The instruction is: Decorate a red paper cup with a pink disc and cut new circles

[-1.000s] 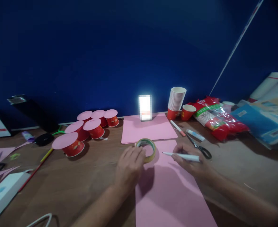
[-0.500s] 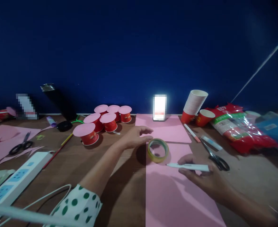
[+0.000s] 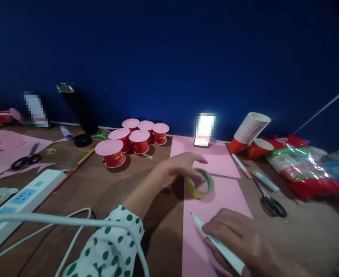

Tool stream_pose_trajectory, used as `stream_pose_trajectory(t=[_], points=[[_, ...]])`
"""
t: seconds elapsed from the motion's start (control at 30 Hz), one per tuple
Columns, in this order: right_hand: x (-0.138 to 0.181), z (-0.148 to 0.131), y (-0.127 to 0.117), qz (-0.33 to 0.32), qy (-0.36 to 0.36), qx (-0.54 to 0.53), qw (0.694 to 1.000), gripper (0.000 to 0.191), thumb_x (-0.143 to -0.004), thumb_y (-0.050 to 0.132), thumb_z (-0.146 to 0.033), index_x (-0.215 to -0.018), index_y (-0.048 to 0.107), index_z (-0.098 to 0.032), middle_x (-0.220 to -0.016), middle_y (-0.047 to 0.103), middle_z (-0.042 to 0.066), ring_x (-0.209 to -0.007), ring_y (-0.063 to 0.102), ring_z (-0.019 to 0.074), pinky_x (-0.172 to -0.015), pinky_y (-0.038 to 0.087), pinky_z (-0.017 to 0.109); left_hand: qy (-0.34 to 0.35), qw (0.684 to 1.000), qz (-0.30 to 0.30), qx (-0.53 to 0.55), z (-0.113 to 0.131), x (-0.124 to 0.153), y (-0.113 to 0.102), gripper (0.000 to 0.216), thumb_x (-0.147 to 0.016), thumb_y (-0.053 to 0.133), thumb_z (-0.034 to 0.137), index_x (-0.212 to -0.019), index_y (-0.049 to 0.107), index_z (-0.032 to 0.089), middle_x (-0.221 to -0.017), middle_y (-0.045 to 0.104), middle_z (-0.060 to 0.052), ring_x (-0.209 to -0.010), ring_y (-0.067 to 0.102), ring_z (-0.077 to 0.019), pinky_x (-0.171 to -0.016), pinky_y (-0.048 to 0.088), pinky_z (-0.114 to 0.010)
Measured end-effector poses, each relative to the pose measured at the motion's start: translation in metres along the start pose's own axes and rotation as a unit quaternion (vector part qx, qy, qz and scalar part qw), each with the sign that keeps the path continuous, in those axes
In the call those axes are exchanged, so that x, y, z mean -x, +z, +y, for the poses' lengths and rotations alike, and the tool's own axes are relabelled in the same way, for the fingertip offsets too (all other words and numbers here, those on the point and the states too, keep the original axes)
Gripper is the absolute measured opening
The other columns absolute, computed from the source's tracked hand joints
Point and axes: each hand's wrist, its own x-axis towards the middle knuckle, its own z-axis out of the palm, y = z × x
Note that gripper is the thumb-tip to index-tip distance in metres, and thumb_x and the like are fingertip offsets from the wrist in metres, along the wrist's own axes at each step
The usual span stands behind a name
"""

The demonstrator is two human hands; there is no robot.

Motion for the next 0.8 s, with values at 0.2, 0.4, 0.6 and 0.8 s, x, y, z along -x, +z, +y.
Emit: stream_pose_trajectory(t=[0.2, 0.4, 0.6, 0.8], points=[[0.001, -0.001, 0.005, -0.041, -0.03, 0.041, 0.998, 0.022, -0.096, 0.042, -0.027, -0.092, 0.061, -0.016, -0.063, 0.059, 0.003, -0.057, 0.051, 0.0149, -0.053, 0.038, 0.028, 0.018, 0.998, -0.008, -0.054, -0.003, -0.004, 0.009, 0.057, -0.072, 0.071, 0.035, -0.125, 0.056, 0.018, -0.131, 0.058, -0.007, -0.118, 0.054, -0.0239, -0.099, 0.04, -0.031], [-0.004, 0.002, 0.013, -0.05, -0.04, 0.109, 0.992, 0.067, -0.098, 0.004, -0.047, -0.097, 0.06, -0.011, -0.068, 0.056, 0.007, -0.06, 0.047, 0.0189, -0.054, 0.034, 0.032, 0.038, 0.991, 0.055, -0.117, -0.004, -0.013, 0.023, 0.036, -0.081, 0.061, 0.033, -0.114, 0.063, 0.019, -0.121, 0.064, -0.005, -0.112, 0.058, -0.0211, -0.096, 0.043, -0.029], [-0.009, 0.001, 0.025, -0.082, -0.027, 0.108, 0.99, 0.042, -0.098, 0.028, -0.032, -0.097, 0.062, -0.008, -0.068, 0.056, 0.006, -0.06, 0.044, 0.0192, -0.053, 0.031, 0.033, 0.037, 0.99, 0.027, -0.136, -0.009, -0.01, 0.021, 0.05, -0.079, 0.063, 0.037, -0.125, 0.056, 0.017, -0.129, 0.059, -0.008, -0.118, 0.054, -0.0234, -0.097, 0.041, -0.031], [-0.005, 0.0, 0.022, -0.142, 0.005, 0.068, 0.987, 0.028, -0.086, 0.059, -0.028, -0.106, 0.06, -0.009, -0.079, 0.06, 0.006, -0.067, 0.047, 0.0201, -0.057, 0.036, 0.034, 0.025, 0.994, -0.018, -0.109, -0.005, -0.005, 0.014, 0.063, -0.07, 0.072, 0.04, -0.126, 0.055, 0.018, -0.13, 0.058, -0.007, -0.115, 0.056, -0.0225, -0.095, 0.042, -0.027]])
